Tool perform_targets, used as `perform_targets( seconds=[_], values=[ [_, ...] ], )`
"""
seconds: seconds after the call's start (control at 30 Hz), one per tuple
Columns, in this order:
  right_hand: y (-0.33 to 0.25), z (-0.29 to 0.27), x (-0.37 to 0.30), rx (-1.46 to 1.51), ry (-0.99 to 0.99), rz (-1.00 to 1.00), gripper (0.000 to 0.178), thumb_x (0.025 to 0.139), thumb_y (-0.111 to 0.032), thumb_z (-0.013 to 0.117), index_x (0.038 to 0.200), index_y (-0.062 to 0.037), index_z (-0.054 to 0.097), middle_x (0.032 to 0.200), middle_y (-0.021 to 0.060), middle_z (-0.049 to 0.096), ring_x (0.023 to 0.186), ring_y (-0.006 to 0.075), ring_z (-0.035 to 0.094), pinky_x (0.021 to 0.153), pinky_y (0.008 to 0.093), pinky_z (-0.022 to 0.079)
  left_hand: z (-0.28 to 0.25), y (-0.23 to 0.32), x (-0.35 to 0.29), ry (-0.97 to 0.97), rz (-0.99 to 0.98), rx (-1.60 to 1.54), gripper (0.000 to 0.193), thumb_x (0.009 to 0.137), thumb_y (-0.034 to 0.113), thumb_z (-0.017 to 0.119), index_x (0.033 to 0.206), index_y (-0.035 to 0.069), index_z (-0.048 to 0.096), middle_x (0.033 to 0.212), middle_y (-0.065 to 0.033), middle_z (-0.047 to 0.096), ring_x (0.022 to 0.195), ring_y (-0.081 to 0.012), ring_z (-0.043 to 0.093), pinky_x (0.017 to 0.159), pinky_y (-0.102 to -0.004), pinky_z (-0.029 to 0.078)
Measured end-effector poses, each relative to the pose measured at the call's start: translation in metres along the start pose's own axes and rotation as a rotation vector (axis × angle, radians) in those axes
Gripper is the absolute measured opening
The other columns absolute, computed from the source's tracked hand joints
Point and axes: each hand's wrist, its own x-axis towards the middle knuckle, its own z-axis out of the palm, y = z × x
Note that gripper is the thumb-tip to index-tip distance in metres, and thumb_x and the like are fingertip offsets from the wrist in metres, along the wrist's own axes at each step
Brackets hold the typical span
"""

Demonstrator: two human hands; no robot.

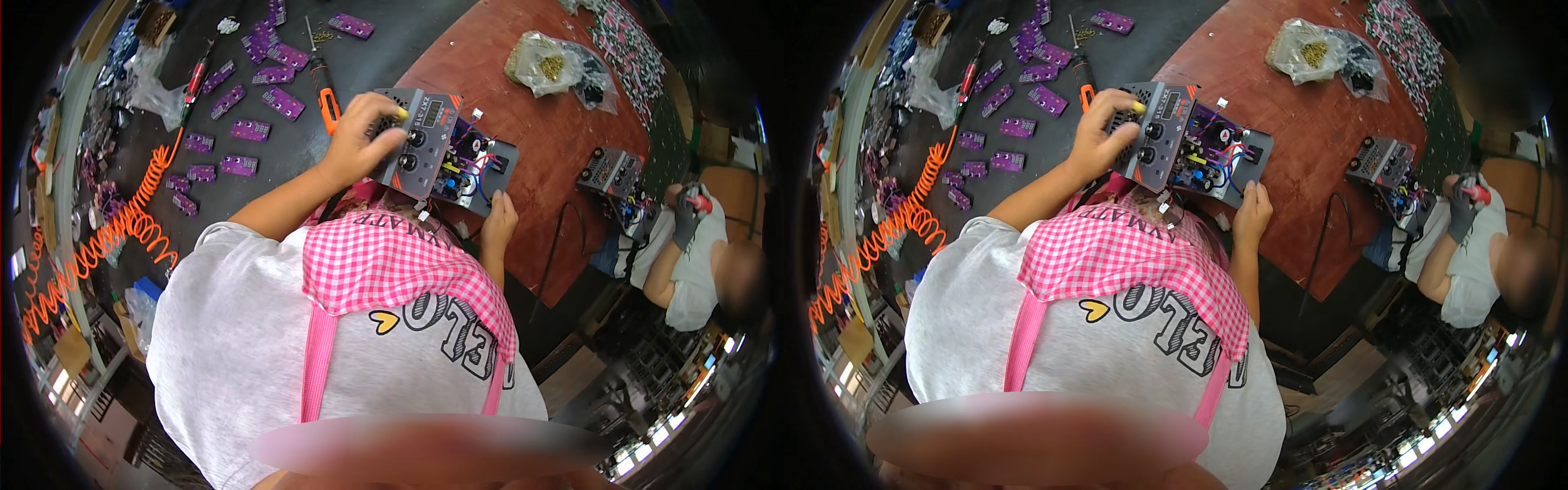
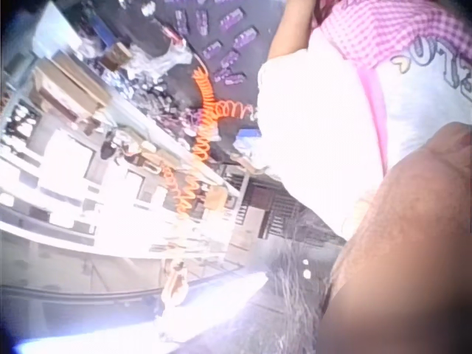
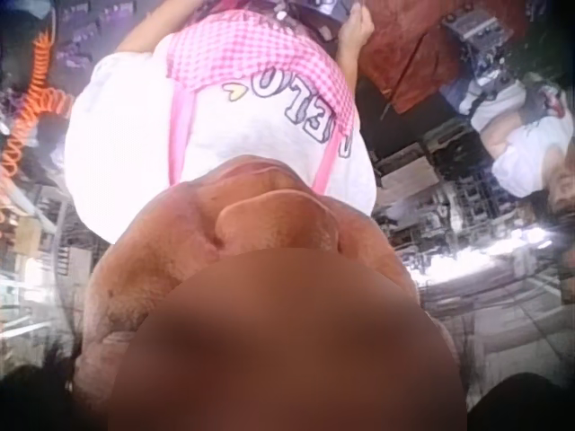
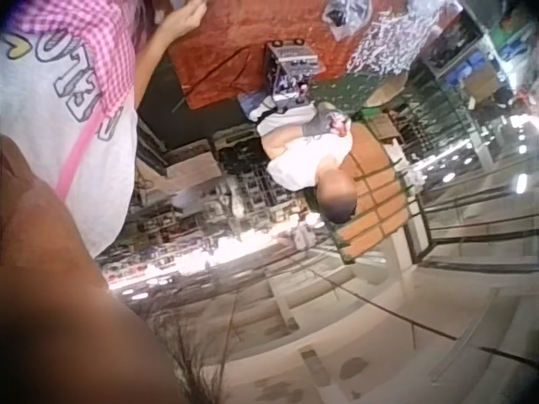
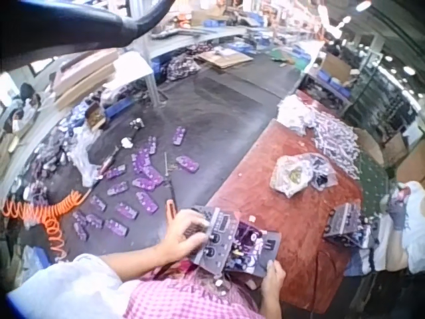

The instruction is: Assemble and inspect the internal components of an electronic inverter welder unit.

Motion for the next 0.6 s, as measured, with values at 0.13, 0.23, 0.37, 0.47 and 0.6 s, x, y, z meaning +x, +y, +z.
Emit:
perform_targets(
  seconds=[0.13, 0.23, 0.37, 0.47, 0.6],
  values=[
    [0.0, 0.003, 0.001, 0.014, -0.024, -0.099, 0.025, 0.098, -0.015, 0.05, 0.083, 0.0045, 0.055, 0.072, -0.0005, 0.047, 0.068, 0.0091, 0.042, 0.061, 0.0273, 0.036, -0.002, 0.014, 0.008, -0.197, -0.18, 0.082, 0.034, 0.075, 0.029, 0.079, 0.095, 0.004, 0.065, 0.093, -0.0091, 0.062, 0.09, -0.0259, 0.056, 0.081, -0.0356, 0.044],
    [0.0, 0.006, 0.001, 0.073, 0.001, -0.092, 0.025, 0.099, -0.015, 0.05, 0.083, 0.0035, 0.056, 0.072, -0.0014, 0.047, 0.068, 0.0082, 0.041, 0.06, 0.0263, 0.035, -0.002, 0.015, 0.008, -0.196, -0.291, 0.052, 0.034, 0.074, 0.028, 0.081, 0.093, 0.004, 0.066, 0.09, -0.0079, 0.063, 0.086, -0.0249, 0.056, 0.08, -0.0358, 0.045],
    [0.0, 0.005, 0.001, 0.067, 0.009, -0.08, 0.026, 0.099, -0.016, 0.05, 0.084, 0.003, 0.057, 0.072, -0.0031, 0.047, 0.067, 0.0068, 0.041, 0.06, 0.0254, 0.035, -0.002, 0.011, 0.008, -0.187, -0.126, 0.061, 0.031, 0.076, 0.022, 0.08, 0.092, 0.002, 0.063, 0.09, -0.0089, 0.061, 0.088, -0.024, 0.057, 0.078, -0.0346, 0.045],
    [0.002, 0.005, 0.002, 0.07, 0.012, -0.068, 0.027, 0.099, -0.018, 0.051, 0.087, 0.0045, 0.06, 0.074, -0.0035, 0.051, 0.069, 0.0063, 0.043, 0.062, 0.0246, 0.037, 0.003, 0.011, 0.008, -0.147, 0.036, 0.033, 0.034, 0.074, 0.028, 0.082, 0.094, 0.005, 0.068, 0.092, -0.0068, 0.064, 0.09, -0.0254, 0.058, 0.081, -0.0374, 0.045],
    [0.007, 0.004, 0.003, 0.041, 0.067, 0.049, 0.031, 0.1, -0.02, 0.052, 0.094, 0.0074, 0.064, 0.08, -0.0028, 0.058, 0.073, 0.006, 0.049, 0.065, 0.0236, 0.041, 0.008, 0.013, 0.005, -0.025, -0.132, -0.067, 0.034, 0.075, 0.029, 0.081, 0.097, 0.007, 0.07, 0.098, -0.0057, 0.063, 0.097, -0.025, 0.057, 0.084, -0.0366, 0.045]
  ],
)
